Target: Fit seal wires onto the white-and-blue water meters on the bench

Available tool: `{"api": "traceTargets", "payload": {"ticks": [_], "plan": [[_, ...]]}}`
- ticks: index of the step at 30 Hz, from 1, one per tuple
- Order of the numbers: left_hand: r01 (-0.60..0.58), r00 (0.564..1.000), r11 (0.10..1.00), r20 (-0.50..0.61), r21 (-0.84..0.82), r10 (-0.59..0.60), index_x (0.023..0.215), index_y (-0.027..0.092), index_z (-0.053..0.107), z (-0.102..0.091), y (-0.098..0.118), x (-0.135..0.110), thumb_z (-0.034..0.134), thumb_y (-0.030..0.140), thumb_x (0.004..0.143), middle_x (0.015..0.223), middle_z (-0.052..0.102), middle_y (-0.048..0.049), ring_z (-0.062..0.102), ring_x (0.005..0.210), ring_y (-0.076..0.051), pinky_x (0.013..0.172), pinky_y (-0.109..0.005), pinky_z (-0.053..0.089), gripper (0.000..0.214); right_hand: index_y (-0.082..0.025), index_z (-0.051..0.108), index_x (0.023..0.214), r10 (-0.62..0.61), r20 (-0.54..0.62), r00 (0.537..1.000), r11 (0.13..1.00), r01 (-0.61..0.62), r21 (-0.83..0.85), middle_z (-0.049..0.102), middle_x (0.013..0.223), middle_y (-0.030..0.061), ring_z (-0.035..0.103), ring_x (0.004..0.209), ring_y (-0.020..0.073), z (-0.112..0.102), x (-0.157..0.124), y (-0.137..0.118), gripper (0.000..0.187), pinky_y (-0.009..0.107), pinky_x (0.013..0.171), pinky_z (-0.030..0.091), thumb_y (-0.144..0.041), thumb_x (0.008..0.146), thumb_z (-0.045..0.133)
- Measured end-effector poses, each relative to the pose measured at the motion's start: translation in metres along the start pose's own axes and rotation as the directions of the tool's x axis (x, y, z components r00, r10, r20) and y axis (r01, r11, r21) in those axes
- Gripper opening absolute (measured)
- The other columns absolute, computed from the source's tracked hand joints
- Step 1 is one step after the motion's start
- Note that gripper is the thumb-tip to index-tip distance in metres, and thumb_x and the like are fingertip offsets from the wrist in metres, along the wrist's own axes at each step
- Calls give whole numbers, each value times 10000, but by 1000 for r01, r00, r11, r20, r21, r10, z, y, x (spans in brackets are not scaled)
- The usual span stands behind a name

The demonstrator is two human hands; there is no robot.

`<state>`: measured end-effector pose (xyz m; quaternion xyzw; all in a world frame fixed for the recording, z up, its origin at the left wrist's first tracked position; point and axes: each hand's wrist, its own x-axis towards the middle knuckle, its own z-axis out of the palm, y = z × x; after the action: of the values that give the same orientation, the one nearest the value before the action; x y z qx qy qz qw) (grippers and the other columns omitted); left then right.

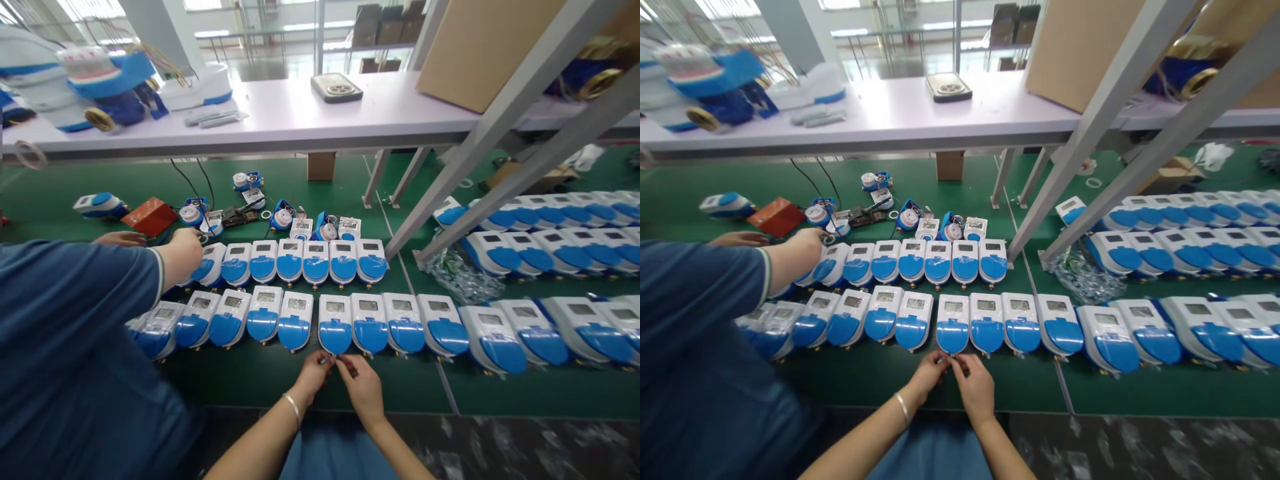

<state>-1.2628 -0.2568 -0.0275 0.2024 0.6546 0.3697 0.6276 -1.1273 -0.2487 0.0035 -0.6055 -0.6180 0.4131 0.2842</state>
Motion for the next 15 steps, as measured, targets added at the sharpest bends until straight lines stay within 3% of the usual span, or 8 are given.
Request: {"api": "traceTargets", "payload": {"ticks": [2, 4, 6, 9, 11, 15], "plan": [[26, 1000, 999, -16, 43, -25, 663, 165, 590, -5, 0, -3, 713, 365, 647, 493, 459, 40, 410, 442, -89, 402, -198, 277, 235, -208, 681, 813, 136, -18, 991, 990, -135, 26, 685, 792, 84, 644, 729, 250, 1, -1, 4, 277, 352, 687, 500, -469, 740, 620], [76, 997, 991, 2, 113, -77, 614, 173, 571, -10, -2, -10, 733, 337, 626, 456, 442, 45, 388, 412, -87, 388, -200, 249, 230, -191, 673, 760, 285, 70, 956, 949, -292, 117, 689, 723, 79, 644, 652, 244, 8, 1, 8, 283, 342, 603, 505, -460, 671, 670], [133, 987, 973, 62, 187, -146, 594, 179, 562, -15, -6, -19, 750, 327, 604, 434, 439, 45, 377, 392, -89, 376, -204, 231, 239, -171, 671, 746, 399, 190, 897, 865, -437, 247, 689, 690, 74, 617, 548, 204, 20, 5, 9, 277, 302, 485, 474, -427, 640, 686], [188, 967, 958, 129, 219, -219, 624, 181, 560, -21, -14, -31, 745, 367, 605, 445, 453, 42, 379, 382, -90, 364, -206, 221, 263, -151, 651, 705, 514, 261, 817, 697, -575, 429, 672, 640, 56, 552, 447, 129, 36, 10, 8, 208, 245, 419, 428, -336, 619, 690], [191, 973, 972, 102, 138, -205, 680, 181, 548, -24, -16, -35, 717, 421, 630, 498, 483, 39, 376, 383, -78, 358, -197, 204, 298, -148, 626, 653, 546, 275, 791, 643, -606, 468, 645, 584, 32, 539, 437, 107, 37, 9, 12, 156, 226, 426, 426, -280, 600, 690], [99, 994, 982, -19, -164, -103, 808, 181, 517, -30, -6, -33, 691, 488, 655, 574, 459, 66, 323, 387, -36, 357, -165, 151, 384, -153, 598, 602, 534, 275, 800, 711, -600, 366, 588, 506, -15, 513, 404, 93, 16, -5, 37, 100, 195, 392, 373, -227, 603, 666]]}}
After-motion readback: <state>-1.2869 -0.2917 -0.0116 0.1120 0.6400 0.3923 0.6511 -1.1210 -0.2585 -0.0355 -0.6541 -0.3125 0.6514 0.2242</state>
